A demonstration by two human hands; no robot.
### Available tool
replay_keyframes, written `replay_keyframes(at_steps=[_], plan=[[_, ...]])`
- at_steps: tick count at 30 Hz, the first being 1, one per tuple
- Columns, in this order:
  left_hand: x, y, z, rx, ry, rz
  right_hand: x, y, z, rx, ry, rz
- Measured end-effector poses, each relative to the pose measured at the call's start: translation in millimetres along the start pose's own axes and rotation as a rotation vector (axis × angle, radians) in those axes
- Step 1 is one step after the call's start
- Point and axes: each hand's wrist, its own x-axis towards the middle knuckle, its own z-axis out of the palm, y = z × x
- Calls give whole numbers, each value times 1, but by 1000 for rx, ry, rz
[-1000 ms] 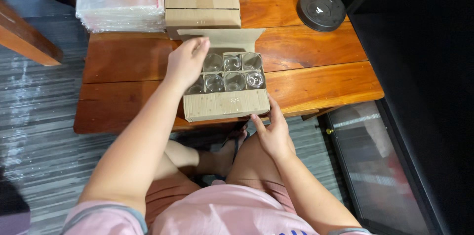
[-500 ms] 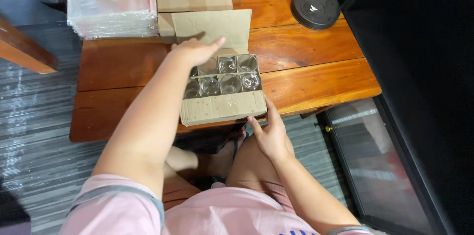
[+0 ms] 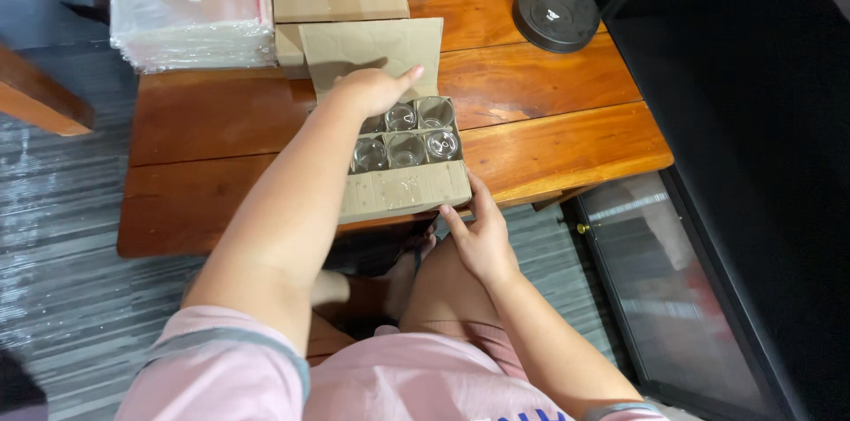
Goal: The person opens a cardboard box containing small clear glasses and removes them one by one, placing them in a row on the wooden table. The task continues until all glasses are removed from the box and arranged on the table.
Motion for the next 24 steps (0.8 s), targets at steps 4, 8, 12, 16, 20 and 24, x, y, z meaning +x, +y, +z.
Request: replay_keyframes(at_steps=[4, 8, 12, 16, 20, 24], plan=[[40, -36, 27, 10, 71, 117, 6, 19, 3, 140, 35, -54], [-8, -55, 30, -123, 272, 277, 8, 15, -4, 134, 80, -78], [-30, -107, 78, -266, 689, 408, 9, -5, -14, -23, 64, -69], [-85, -128, 119, -414, 707, 242, 18, 2, -23, -148, 34, -33], [-106, -133, 149, -679, 542, 40, 21, -5, -23, -273, 28, -55], [-117, -129, 147, -890, 443, 14, 19, -21, -21, -249, 26, 9]])
